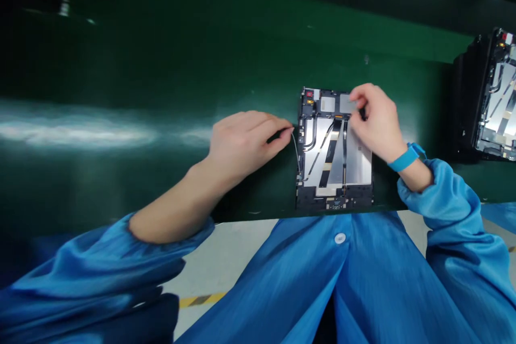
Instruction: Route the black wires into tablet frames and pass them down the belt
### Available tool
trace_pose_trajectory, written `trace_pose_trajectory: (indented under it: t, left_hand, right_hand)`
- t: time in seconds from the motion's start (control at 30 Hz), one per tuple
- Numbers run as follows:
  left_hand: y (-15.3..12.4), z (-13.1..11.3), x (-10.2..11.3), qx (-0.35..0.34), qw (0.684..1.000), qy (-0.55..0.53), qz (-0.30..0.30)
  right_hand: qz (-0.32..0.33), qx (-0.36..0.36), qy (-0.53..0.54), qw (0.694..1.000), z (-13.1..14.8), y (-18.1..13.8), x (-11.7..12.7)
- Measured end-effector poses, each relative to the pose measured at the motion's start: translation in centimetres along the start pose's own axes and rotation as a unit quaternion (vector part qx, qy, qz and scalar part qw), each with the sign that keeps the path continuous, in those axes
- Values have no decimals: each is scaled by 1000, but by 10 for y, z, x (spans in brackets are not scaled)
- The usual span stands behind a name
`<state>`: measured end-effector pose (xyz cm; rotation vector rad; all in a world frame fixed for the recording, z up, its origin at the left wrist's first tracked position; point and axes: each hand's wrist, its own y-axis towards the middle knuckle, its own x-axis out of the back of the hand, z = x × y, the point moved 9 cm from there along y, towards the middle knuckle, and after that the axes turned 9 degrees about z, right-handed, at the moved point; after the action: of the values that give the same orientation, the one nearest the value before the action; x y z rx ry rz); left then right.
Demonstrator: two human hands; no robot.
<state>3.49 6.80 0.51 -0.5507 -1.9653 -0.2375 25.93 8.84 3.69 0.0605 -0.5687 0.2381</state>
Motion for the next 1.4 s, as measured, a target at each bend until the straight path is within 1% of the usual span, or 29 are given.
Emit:
trace_pose_trajectory:
  t: [0.03,0.1,0.13,0.17,0.23,0.27,0.3,0.33,0.37,0.4,0.43,0.47,0.5,0.53,0.57,0.67,0.77,1.03,1.1,1.23,1.4]
  left_hand:
    - [-5,-2,6,2,1000,-3,-15]
    - [-14,-10,19,-13,999,-5,-50]
    - [-19,-16,26,-37,997,-3,-73]
    - [-24,-24,32,-68,992,-4,-104]
    - [-38,-35,43,-120,976,-29,-182]
    - [-45,-35,46,-125,966,-59,-220]
    - [-50,-31,46,-110,958,-101,-243]
    - [-52,-25,41,-81,955,-155,-240]
    - [-51,-18,30,-45,953,-217,-207]
    - [-49,-13,14,-11,947,-283,-152]
    - [-48,-11,-4,19,933,-349,-85]
    - [-47,-12,-22,44,913,-405,-21]
    - [-47,-13,-36,66,891,-448,27]
    - [-48,-14,-46,83,873,-478,55]
    - [-48,-14,-51,97,859,-498,66]
    - [-46,-12,-57,119,836,-532,64]
    - [-46,-10,-58,134,822,-552,52]
    - [-43,-4,-60,185,792,-580,45]
    - [-39,0,-57,195,791,-580,30]
    - [-31,6,-50,199,798,-569,12]
    - [-23,6,-49,160,802,-575,16]
  right_hand:
    - [45,18,3,999,16,-2,-18]
    - [169,49,14,984,45,-9,-62]
    - [222,59,14,973,55,-12,-81]
    - [262,68,8,963,61,-15,-94]
    - [307,83,-15,948,65,-17,-105]
    - [320,90,-32,943,63,-17,-105]
    - [332,98,-52,937,61,-17,-102]
    - [344,106,-73,930,58,-17,-98]
    - [353,115,-93,924,55,-18,-93]
    - [359,125,-108,919,53,-18,-89]
    - [359,138,-119,915,53,-18,-86]
    - [356,153,-124,914,53,-17,-84]
    - [349,169,-126,913,54,-16,-84]
    - [339,185,-125,914,55,-14,-85]
    - [328,198,-125,915,56,-12,-87]
    - [299,219,-131,920,54,-3,-96]
    - [289,225,-134,921,48,5,-102]
    - [279,246,-101,923,43,12,-98]
    - [271,252,-89,925,42,12,-96]
    - [266,259,-79,925,40,12,-97]
    - [265,262,-76,925,39,13,-101]
